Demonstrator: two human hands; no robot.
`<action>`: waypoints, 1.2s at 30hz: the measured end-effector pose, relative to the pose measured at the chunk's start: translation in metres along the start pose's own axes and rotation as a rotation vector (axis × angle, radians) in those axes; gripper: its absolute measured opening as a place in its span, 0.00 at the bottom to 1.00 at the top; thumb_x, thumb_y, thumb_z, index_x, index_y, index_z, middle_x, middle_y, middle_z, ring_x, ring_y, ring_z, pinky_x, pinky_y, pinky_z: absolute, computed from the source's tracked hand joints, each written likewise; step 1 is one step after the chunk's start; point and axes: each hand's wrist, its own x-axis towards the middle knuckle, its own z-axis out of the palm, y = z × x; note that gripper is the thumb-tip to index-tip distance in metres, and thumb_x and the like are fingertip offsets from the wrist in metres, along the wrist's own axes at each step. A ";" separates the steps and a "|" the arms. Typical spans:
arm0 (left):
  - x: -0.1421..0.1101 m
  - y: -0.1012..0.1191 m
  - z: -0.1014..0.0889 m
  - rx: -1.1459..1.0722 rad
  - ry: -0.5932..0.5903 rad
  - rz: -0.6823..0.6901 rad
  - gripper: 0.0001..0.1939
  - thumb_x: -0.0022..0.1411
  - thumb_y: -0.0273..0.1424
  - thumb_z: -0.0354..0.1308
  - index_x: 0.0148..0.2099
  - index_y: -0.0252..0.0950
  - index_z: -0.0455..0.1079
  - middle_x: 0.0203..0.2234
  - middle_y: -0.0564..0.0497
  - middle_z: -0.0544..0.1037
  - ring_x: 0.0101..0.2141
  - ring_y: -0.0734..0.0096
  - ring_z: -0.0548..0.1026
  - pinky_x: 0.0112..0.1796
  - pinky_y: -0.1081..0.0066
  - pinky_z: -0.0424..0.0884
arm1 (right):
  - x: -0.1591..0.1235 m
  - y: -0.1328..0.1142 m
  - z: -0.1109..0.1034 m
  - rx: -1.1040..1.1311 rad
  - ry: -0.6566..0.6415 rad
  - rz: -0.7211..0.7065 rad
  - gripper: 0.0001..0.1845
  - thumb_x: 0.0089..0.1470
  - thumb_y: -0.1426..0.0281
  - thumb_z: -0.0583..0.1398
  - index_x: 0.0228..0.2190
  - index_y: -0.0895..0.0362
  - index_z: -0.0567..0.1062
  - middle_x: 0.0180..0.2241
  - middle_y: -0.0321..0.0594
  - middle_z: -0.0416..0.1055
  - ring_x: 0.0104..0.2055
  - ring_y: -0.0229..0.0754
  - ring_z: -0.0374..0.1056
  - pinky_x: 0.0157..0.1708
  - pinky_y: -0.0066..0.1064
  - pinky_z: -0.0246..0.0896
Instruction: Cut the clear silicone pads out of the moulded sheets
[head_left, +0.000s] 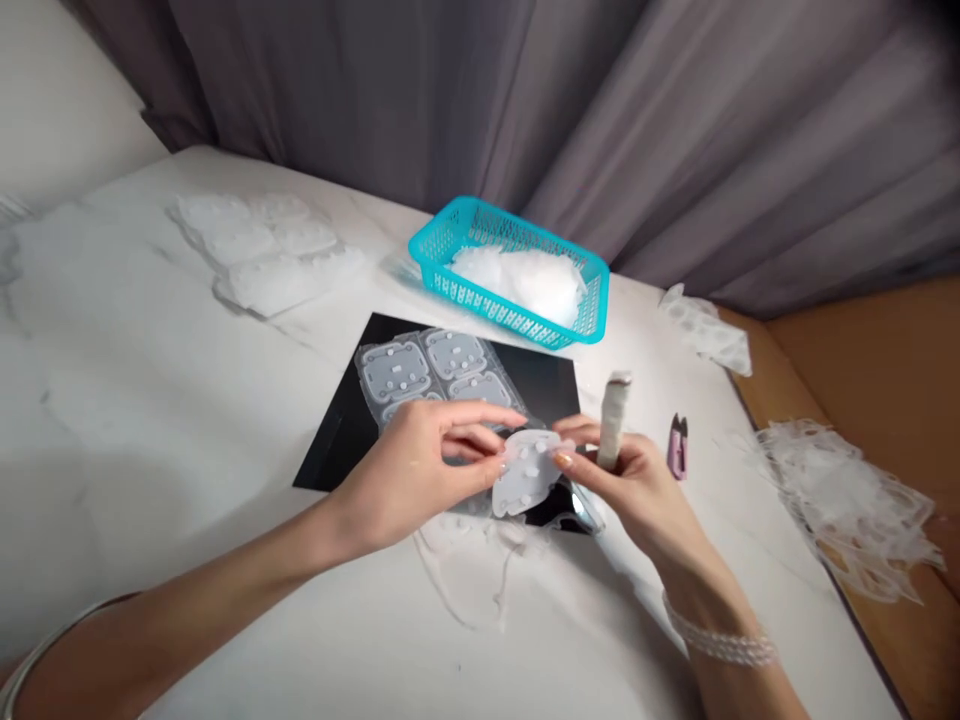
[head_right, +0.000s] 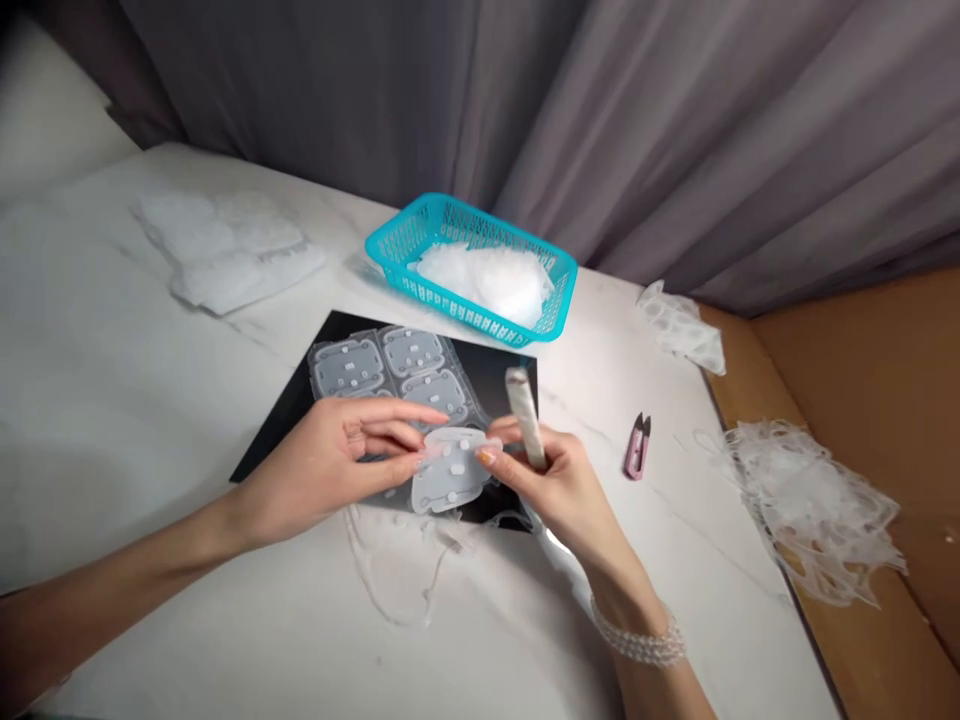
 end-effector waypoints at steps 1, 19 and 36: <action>0.002 -0.001 -0.002 0.007 0.010 -0.004 0.19 0.59 0.31 0.61 0.54 0.38 0.73 0.36 0.51 0.83 0.39 0.70 0.81 0.41 0.74 0.77 | 0.002 0.000 -0.001 -0.010 0.005 0.026 0.13 0.48 0.60 0.68 0.28 0.58 0.79 0.31 0.41 0.72 0.31 0.39 0.64 0.29 0.30 0.58; 0.051 -0.053 -0.080 1.001 0.507 0.194 0.20 0.63 0.29 0.52 0.56 0.32 0.69 0.49 0.39 0.76 0.53 0.52 0.69 0.55 0.59 0.63 | 0.119 -0.058 -0.010 -0.378 0.512 -0.114 0.27 0.54 0.52 0.56 0.27 0.64 0.78 0.19 0.39 0.65 0.22 0.36 0.54 0.24 0.31 0.49; 0.068 -0.059 -0.099 0.805 0.535 0.063 0.07 0.61 0.31 0.55 0.42 0.39 0.71 0.38 0.48 0.80 0.41 0.63 0.77 0.41 0.70 0.69 | -0.009 0.047 -0.031 -0.734 0.240 0.175 0.17 0.49 0.57 0.58 0.29 0.58 0.78 0.20 0.38 0.72 0.24 0.42 0.66 0.26 0.30 0.56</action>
